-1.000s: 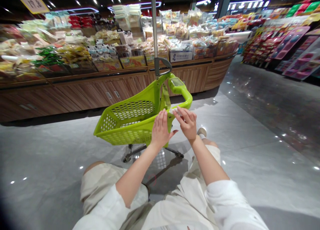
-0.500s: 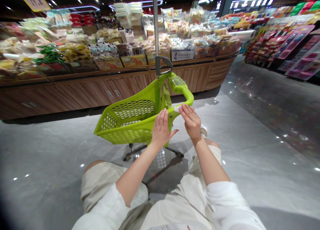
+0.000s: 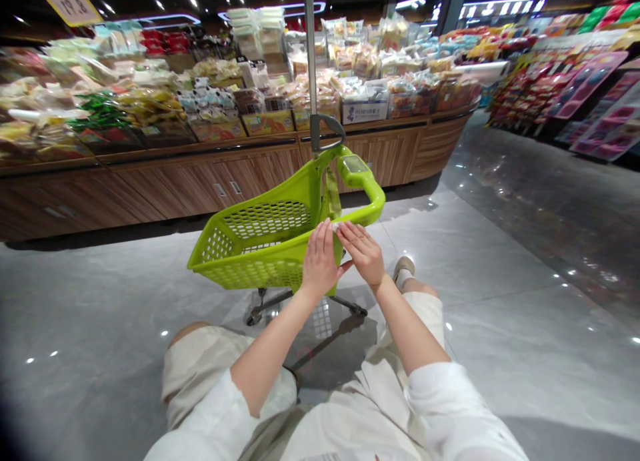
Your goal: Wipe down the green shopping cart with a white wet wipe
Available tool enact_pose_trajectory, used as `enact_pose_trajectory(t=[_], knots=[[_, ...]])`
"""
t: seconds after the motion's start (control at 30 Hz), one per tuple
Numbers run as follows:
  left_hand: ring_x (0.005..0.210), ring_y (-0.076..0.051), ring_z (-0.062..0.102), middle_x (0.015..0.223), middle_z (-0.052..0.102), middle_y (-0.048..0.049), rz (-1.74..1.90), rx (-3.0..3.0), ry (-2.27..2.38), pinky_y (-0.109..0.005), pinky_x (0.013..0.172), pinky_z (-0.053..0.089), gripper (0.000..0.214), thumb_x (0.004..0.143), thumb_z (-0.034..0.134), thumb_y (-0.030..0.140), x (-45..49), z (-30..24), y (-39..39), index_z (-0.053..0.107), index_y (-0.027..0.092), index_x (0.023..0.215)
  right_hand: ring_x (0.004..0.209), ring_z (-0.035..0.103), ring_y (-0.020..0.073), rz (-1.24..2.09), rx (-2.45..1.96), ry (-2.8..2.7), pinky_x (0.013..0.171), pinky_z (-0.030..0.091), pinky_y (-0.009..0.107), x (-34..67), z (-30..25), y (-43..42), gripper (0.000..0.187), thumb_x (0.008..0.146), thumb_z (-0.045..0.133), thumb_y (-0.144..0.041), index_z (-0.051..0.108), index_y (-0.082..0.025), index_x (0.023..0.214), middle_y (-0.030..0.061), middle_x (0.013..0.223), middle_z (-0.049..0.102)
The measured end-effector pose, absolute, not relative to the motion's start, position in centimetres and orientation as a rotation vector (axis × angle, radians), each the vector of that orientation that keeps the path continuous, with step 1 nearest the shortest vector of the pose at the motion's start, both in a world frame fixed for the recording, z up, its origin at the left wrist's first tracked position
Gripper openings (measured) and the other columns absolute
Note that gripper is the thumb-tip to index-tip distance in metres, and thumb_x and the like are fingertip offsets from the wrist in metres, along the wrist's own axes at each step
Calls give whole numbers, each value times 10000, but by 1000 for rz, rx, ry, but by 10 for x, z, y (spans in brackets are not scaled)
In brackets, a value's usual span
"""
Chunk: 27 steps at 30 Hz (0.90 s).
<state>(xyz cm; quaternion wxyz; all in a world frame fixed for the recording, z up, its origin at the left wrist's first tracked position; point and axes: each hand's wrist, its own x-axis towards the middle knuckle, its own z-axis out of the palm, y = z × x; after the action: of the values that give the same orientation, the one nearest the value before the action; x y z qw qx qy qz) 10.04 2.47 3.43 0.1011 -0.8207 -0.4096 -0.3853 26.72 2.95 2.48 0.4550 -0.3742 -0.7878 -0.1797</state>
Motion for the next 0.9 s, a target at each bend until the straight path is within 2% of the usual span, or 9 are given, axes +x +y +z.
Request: enact_pose_trajectory(t=[0.1, 0.23, 0.3, 0.43, 0.53, 0.7, 0.9], knots=[[1488, -317, 295, 1545, 384, -240, -1143, -2446, -1205, -504, 1182, 339, 1020, 809, 723, 430, 100, 35, 25, 106, 83, 1545, 1358, 490, 215, -470, -939, -1966, 1165, 420, 450, 287, 35, 34, 449, 1012, 412, -153, 512, -281, 1431, 59, 1410, 577], [1489, -322, 292, 1558, 364, -237, -1137, -2481, -1218, -500, 1196, 316, 1098, 766, 761, 491, 100, 37, 24, 102, 87, 1546, 1383, 460, 230, -510, -1010, -1665, 1170, 403, 510, 284, 32, 34, 502, 1011, 348, -119, 457, -309, 1463, 49, 1448, 544], [1491, -327, 287, 1559, 359, -240, -1135, -2481, -1227, -512, 1194, 316, 1082, 778, 753, 476, 100, 37, 24, 98, 89, 1547, 1386, 457, 235, -474, -1010, -1607, 1164, 413, 524, 270, 23, 32, 506, 1012, 336, -128, 443, -310, 1471, 51, 1455, 536], [1491, -322, 287, 1554, 369, -240, -1127, -2463, -1206, -522, 1184, 326, 997, 828, 706, 395, 99, 35, 25, 89, 90, 1550, 1370, 477, 235, -390, -927, -1849, 1140, 452, 494, 255, 11, 26, 493, 1005, 397, -146, 444, -285, 1476, 66, 1424, 565], [1493, -307, 285, 1547, 383, -234, -1124, -2453, -1199, -495, 1191, 330, 1042, 805, 731, 424, 98, 35, 25, 88, 80, 1549, 1380, 466, 233, -448, -952, -1864, 1153, 430, 495, 271, 20, 28, 512, 999, 385, -114, 442, -289, 1477, 63, 1433, 557], [1493, -317, 282, 1556, 362, -242, -1124, -2464, -1230, -491, 1197, 323, 1129, 751, 776, 490, 100, 35, 24, 92, 78, 1549, 1411, 421, 248, -510, -1048, -1545, 1171, 387, 541, 282, 32, 35, 534, 998, 296, -103, 445, -293, 1475, 54, 1478, 515], [1486, -337, 295, 1555, 367, -243, -1130, -2467, -1222, -531, 1177, 332, 1027, 808, 734, 418, 100, 34, 25, 96, 102, 1548, 1371, 477, 232, -416, -959, -1796, 1156, 427, 500, 256, 10, 27, 510, 999, 373, -133, 444, -294, 1478, 61, 1413, 580]])
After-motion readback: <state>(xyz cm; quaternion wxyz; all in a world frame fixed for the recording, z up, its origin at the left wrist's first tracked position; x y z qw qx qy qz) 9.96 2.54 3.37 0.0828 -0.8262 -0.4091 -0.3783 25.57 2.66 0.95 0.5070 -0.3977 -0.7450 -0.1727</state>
